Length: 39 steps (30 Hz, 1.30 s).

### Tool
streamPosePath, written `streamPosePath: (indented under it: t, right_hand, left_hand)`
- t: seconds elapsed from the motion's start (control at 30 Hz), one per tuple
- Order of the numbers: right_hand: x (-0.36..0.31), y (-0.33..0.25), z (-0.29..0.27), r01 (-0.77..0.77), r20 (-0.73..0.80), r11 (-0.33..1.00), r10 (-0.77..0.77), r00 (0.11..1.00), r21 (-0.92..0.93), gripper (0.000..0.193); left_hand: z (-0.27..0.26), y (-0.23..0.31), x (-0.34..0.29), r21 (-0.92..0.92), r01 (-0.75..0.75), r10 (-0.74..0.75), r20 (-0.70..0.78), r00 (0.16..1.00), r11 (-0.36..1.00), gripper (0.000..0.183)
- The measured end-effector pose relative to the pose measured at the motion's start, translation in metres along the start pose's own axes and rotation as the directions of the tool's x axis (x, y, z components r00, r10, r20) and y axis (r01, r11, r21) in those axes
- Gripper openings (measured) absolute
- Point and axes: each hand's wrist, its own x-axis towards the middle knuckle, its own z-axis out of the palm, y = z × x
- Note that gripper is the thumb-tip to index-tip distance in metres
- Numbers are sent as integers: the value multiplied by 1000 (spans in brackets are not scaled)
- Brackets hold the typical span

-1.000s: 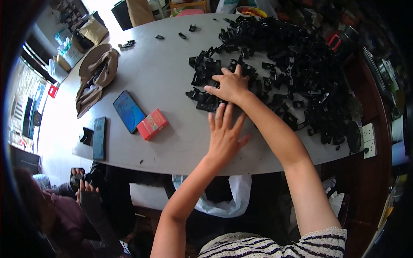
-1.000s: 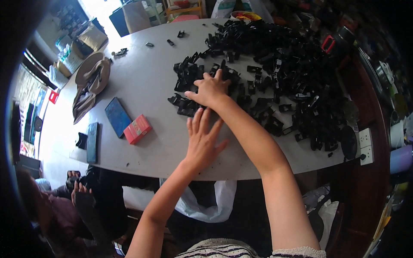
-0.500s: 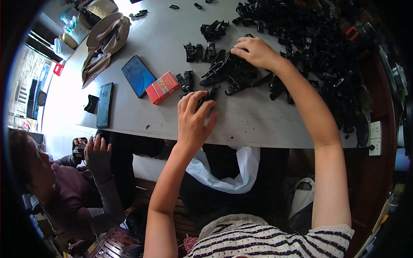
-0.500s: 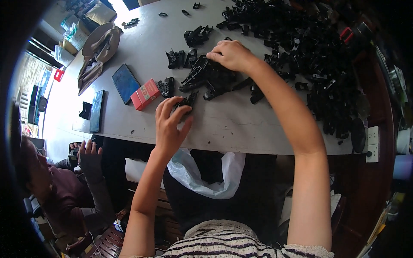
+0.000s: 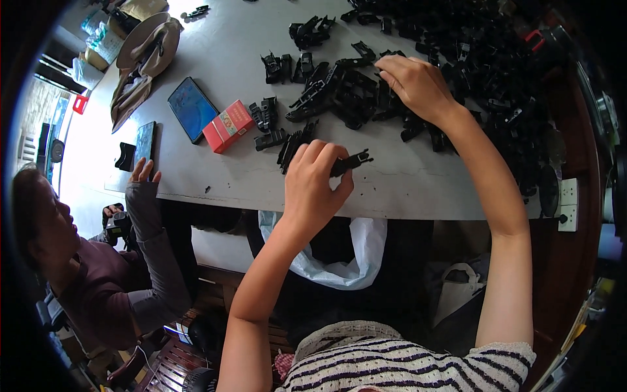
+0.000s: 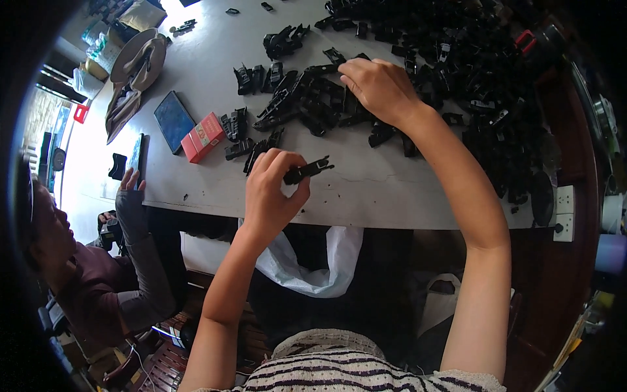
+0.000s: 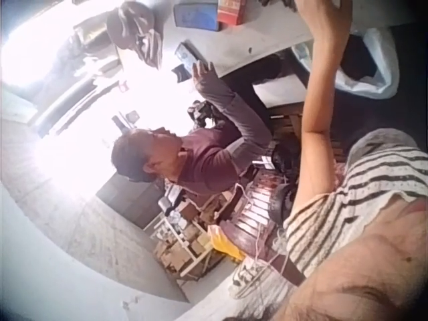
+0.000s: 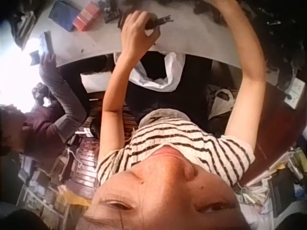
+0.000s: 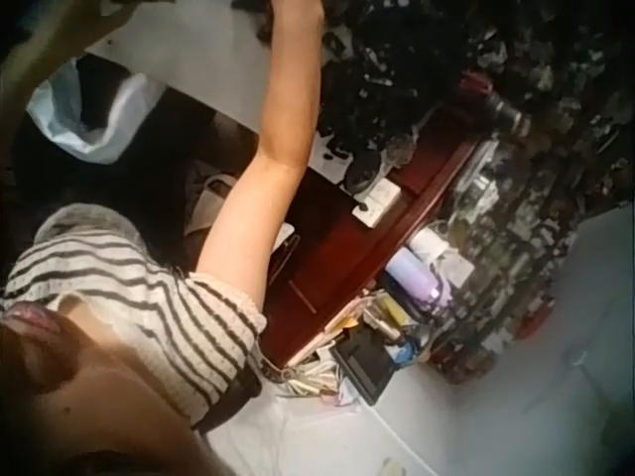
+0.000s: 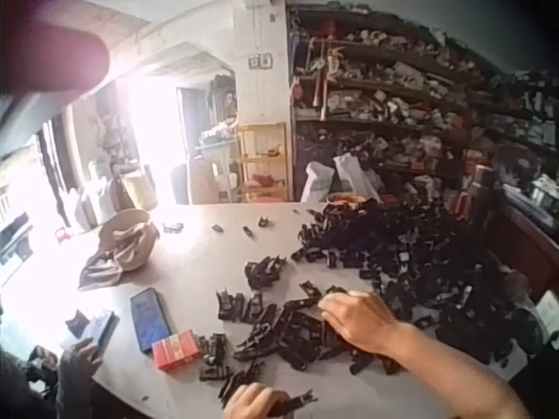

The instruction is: The person sorts plastic buckle components on a table, snaps the pieces together by hand to assemble them, and drops assembled buckles into a plastic bag.

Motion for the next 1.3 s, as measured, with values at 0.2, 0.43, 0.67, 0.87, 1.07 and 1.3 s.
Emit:
streamPosePath:
  t: [0.2,0.43,0.67,0.87,1.07,1.3]
  right_hand:
    - [-10,-30,-24,-255,4,772,311,950,583,20]
    - [-56,-71,-21,-425,355,180,322,878,887,22]
    - [-97,-84,11,-399,329,148,354,875,905,23]
    - [-106,-82,4,-196,-20,915,217,976,353,28]
    - [-111,-87,0,-257,-52,846,317,947,468,30]
    - [-134,-123,3,-237,-96,925,276,956,298,23]
  left_hand:
    - [-1,4,-20,-609,250,-265,67,962,753,31]
    - [4,6,-21,-656,168,-138,97,986,736,30]
    - [18,-9,-21,-865,372,-221,312,924,335,23]
    - [7,-10,-25,-750,441,-260,357,897,493,22]
    - [1,14,-29,-640,298,-124,303,945,709,26]
    - [-13,18,-50,-574,391,-199,370,908,719,31]
